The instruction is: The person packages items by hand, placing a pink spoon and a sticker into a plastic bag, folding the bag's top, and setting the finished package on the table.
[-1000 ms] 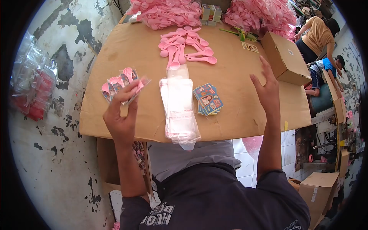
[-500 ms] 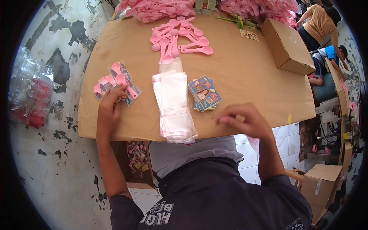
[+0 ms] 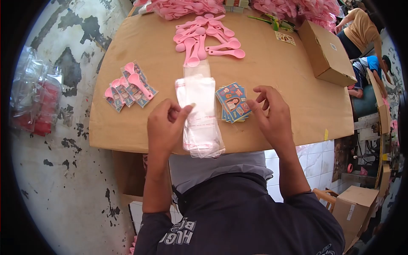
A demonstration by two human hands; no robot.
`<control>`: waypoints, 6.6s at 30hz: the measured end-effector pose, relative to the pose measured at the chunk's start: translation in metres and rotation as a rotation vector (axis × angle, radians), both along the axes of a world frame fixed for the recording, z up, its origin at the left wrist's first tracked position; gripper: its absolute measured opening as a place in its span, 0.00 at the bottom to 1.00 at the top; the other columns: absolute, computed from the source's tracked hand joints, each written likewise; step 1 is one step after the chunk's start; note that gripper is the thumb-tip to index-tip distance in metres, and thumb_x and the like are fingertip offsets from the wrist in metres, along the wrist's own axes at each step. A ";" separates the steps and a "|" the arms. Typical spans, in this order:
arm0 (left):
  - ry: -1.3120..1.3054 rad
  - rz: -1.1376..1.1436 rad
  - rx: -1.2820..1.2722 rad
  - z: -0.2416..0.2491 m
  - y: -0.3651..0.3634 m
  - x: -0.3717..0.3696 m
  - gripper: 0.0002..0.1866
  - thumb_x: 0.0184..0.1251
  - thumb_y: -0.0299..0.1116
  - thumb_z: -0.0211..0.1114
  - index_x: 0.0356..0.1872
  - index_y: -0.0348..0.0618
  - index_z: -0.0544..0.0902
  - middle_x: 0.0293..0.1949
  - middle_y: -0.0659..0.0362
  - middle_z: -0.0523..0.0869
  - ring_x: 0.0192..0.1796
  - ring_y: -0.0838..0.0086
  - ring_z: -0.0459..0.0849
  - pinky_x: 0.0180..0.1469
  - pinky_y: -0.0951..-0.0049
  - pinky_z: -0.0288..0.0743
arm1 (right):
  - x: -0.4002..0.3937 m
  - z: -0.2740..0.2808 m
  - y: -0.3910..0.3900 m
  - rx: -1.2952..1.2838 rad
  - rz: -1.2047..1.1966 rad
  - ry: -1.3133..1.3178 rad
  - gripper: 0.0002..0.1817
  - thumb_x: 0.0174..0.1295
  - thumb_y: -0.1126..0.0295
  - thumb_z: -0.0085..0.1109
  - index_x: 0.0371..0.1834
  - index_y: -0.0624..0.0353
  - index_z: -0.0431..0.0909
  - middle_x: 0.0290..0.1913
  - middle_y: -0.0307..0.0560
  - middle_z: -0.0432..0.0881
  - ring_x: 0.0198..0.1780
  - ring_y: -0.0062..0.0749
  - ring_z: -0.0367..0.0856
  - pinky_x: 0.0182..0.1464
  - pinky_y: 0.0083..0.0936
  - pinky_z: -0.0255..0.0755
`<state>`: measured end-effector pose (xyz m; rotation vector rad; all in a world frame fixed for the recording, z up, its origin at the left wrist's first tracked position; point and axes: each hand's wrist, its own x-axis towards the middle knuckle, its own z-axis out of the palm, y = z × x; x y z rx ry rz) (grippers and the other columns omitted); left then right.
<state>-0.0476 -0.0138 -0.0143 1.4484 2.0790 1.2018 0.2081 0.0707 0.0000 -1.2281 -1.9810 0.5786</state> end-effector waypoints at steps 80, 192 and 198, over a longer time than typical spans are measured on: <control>-1.125 -0.112 0.471 0.011 0.001 0.052 0.13 0.72 0.27 0.69 0.52 0.29 0.83 0.43 0.51 0.92 0.42 0.76 0.91 0.45 0.76 0.86 | -0.049 0.009 -0.019 -0.645 0.350 0.913 0.09 0.71 0.72 0.66 0.46 0.65 0.77 0.35 0.43 0.84 0.33 0.21 0.86 0.35 0.17 0.83; -1.229 -0.261 0.877 0.027 -0.019 0.057 0.26 0.82 0.35 0.53 0.75 0.40 0.62 0.53 0.55 0.81 0.48 0.72 0.83 0.52 0.65 0.85 | -0.102 -0.016 -0.055 -0.534 0.554 0.922 0.26 0.60 0.61 0.79 0.46 0.57 0.68 0.37 0.33 0.70 0.37 0.13 0.66 0.38 0.17 0.65; -1.251 -0.322 0.747 0.028 -0.019 0.065 0.29 0.82 0.36 0.54 0.79 0.44 0.59 0.61 0.57 0.78 0.55 0.73 0.78 0.62 0.64 0.79 | -0.101 -0.013 -0.054 -0.524 0.512 0.896 0.25 0.61 0.61 0.78 0.46 0.57 0.68 0.39 0.36 0.72 0.42 0.16 0.68 0.42 0.20 0.68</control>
